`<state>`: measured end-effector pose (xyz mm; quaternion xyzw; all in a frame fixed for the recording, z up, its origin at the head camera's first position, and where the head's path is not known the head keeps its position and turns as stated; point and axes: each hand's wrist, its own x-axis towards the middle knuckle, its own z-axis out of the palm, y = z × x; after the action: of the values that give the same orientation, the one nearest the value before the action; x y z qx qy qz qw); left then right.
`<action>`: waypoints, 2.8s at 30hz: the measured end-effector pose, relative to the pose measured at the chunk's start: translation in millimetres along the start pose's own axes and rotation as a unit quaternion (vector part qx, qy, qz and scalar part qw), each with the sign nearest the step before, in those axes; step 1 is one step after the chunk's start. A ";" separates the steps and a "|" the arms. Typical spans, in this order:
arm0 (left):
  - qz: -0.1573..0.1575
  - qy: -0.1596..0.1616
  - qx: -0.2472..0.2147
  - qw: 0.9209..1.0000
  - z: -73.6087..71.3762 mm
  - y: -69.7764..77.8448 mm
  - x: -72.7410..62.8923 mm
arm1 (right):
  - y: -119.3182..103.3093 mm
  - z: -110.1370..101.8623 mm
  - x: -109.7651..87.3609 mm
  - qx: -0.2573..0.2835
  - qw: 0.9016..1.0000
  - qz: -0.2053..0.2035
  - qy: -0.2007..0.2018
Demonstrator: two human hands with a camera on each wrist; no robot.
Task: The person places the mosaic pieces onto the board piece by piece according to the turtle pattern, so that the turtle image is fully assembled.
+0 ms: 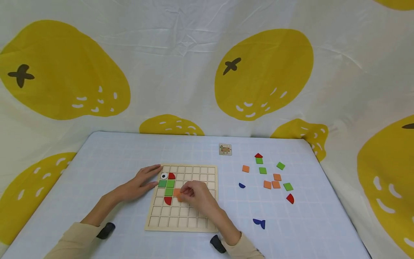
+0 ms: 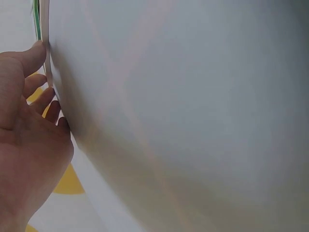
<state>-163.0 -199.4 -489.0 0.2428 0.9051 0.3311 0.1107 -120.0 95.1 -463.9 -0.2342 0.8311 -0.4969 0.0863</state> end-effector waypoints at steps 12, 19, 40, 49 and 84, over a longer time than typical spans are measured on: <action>0.005 0.000 0.003 1.000 1.7 -3.8 1.9 | -3.8 15.1 6.6 -0.004 1.000 0.011 -0.021; 0.004 0.001 -0.001 1.000 1.3 -2.3 1.6 | -6.1 15.1 7.3 -0.046 0.999 0.012 -0.026; 0.001 0.007 0.007 1.000 2.3 -0.2 -0.1 | 0.9 -7.0 1.4 -0.099 0.995 0.004 -0.008; 0.000 0.005 0.002 1.000 1.0 0.6 -0.3 | 13.2 -31.9 -4.9 -0.111 0.993 0.032 0.013; 0.013 0.005 -0.014 1.000 0.7 -0.2 -0.4 | 77.9 -136.1 -19.3 -0.212 0.954 0.147 0.150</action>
<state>-162.6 -199.3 -489.6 0.2516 0.8976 0.3462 0.1053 -177.9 242.1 -466.3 -0.0452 0.9461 -0.3200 -0.0185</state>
